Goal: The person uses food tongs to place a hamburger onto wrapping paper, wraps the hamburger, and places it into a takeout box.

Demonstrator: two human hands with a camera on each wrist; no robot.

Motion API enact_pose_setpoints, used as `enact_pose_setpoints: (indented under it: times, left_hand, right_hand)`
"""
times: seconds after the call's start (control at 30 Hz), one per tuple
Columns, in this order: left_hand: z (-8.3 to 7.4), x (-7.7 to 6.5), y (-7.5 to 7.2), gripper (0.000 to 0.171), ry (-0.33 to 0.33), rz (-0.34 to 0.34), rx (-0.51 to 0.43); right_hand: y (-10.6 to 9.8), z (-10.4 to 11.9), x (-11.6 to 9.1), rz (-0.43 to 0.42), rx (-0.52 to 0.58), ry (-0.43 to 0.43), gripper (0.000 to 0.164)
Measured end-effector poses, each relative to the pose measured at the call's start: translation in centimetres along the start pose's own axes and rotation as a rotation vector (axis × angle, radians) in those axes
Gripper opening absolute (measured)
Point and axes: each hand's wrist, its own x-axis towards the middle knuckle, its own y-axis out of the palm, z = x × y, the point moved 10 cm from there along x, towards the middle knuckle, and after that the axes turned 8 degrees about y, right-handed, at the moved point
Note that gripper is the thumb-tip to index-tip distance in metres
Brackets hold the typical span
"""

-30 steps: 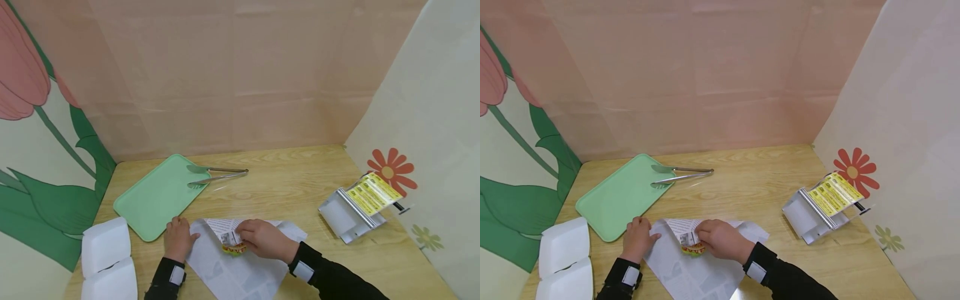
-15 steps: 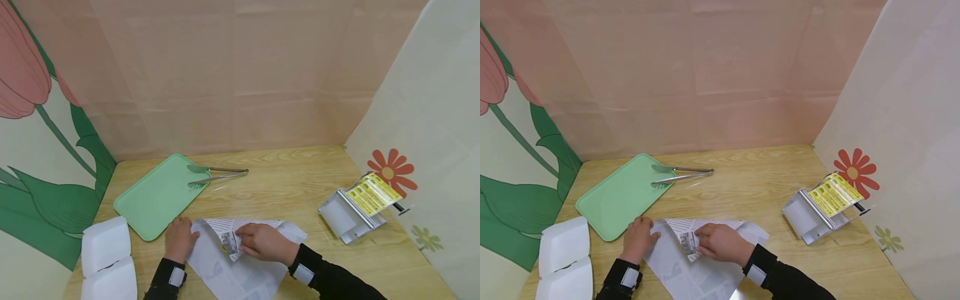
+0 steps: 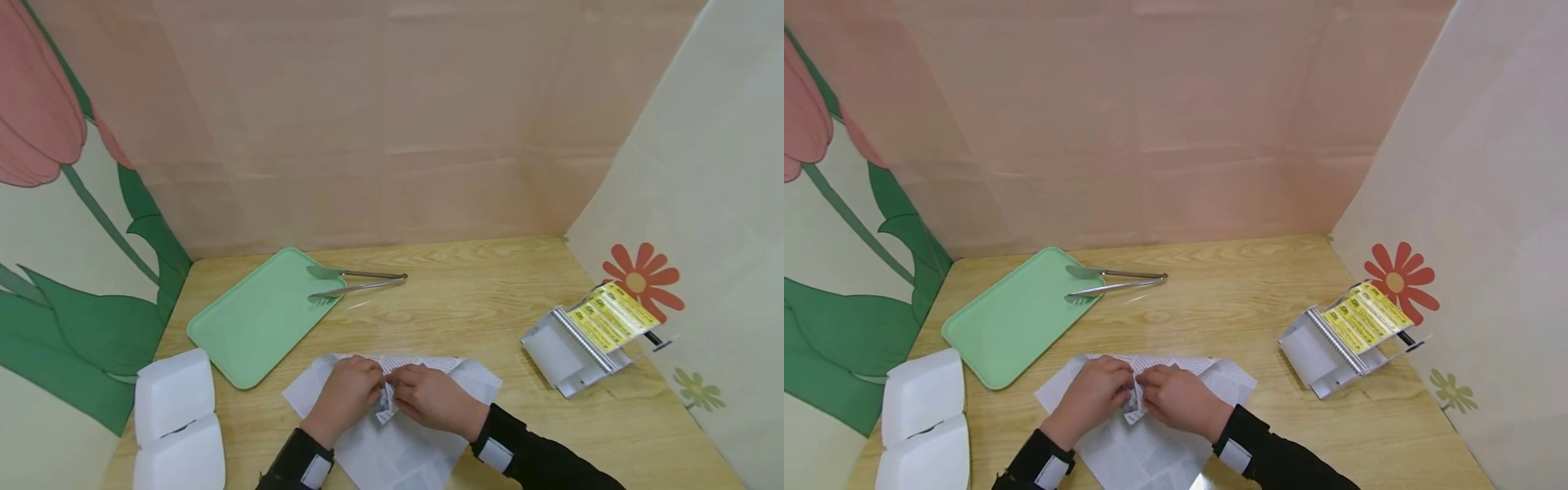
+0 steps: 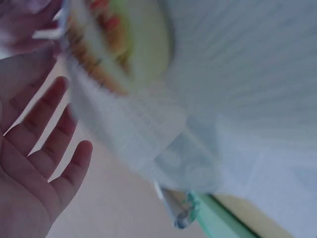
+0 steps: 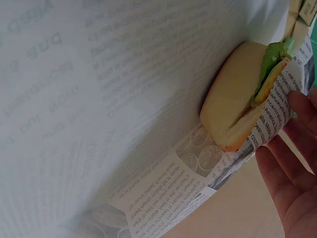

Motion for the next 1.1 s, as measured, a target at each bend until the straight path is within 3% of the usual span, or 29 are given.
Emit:
enact_pose_setpoints:
  times: [0.17, 0.5, 0.67, 0.93, 1.1]
  left_hand:
    - [0.1, -0.1, 1.3, 0.021, -0.052, 0.033, -0.032]
    - [0.9, 0.1, 1.8, 0.022, -0.080, 0.049, 0.011]
    - [1.2, 0.3, 1.7, 0.024, -0.079, 0.045, 0.023]
    - [1.1, 0.6, 1.4, 0.029, -0.061, 0.013, 0.032]
    - [1.0, 0.5, 1.3, 0.030, -0.063, 0.025, 0.027]
  right_hand:
    - [-0.1, 0.1, -0.3, -0.026, -0.011, -0.017, 0.013]
    - [-0.1, 0.4, -1.1, -0.005, 0.006, -0.013, 0.010]
    - [-0.6, 2.5, -2.1, -0.007, 0.001, -0.072, 0.017]
    - [2.2, 8.1, -5.5, 0.256, -0.007, -0.277, 0.019]
    - [2.6, 9.8, -5.8, 0.285, 0.037, -0.327, 0.024]
